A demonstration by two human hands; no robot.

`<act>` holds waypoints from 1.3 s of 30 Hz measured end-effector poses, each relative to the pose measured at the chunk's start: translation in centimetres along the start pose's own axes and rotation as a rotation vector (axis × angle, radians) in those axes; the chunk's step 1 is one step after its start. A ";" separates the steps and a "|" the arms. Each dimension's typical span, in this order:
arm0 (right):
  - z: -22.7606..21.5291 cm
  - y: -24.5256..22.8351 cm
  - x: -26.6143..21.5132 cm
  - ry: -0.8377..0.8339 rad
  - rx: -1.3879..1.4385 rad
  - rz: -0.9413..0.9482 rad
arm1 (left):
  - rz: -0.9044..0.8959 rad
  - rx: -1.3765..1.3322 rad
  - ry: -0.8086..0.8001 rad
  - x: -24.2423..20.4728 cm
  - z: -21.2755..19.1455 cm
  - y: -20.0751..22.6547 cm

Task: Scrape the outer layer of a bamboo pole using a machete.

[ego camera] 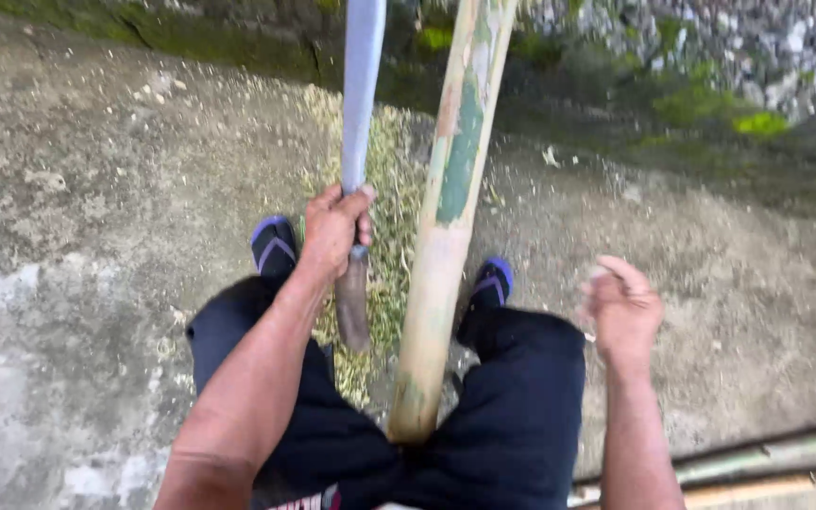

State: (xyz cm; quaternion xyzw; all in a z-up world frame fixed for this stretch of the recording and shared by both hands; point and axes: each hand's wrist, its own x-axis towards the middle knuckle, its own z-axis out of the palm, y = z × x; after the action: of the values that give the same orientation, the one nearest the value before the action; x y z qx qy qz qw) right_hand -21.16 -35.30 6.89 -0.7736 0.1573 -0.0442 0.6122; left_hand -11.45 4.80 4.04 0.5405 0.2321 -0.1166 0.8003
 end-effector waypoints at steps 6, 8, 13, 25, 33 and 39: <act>-8.1 3.8 -13.0 0.352 -0.241 0.339 | 0.065 -0.042 0.002 -5.1 -0.1 0.1; -9.7 7.8 -16.2 0.299 -0.260 0.423 | 0.095 -0.068 -0.010 -6.4 -0.1 0.5; -10.3 8.0 -22.8 0.015 -0.774 0.609 | 0.114 -0.302 -0.204 -12.2 0.0 2.7; -16.3 -4.0 -21.0 -0.019 -0.954 0.344 | 0.124 -0.397 -0.070 -17.0 -1.0 2.0; -3.4 -2.9 -12.4 -0.111 0.125 0.157 | 0.128 -0.395 -0.030 -15.3 0.6 -2.0; 4.0 10.6 -6.1 -0.232 0.524 0.647 | 0.056 -0.358 0.020 -13.0 0.8 -4.9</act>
State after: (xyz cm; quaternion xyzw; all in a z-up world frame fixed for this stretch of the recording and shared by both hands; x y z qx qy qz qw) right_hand -27.95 -31.90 -3.54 -0.5029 0.3052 0.1987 0.7839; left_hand -24.70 1.34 6.76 0.3969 0.2418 -0.0458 0.8842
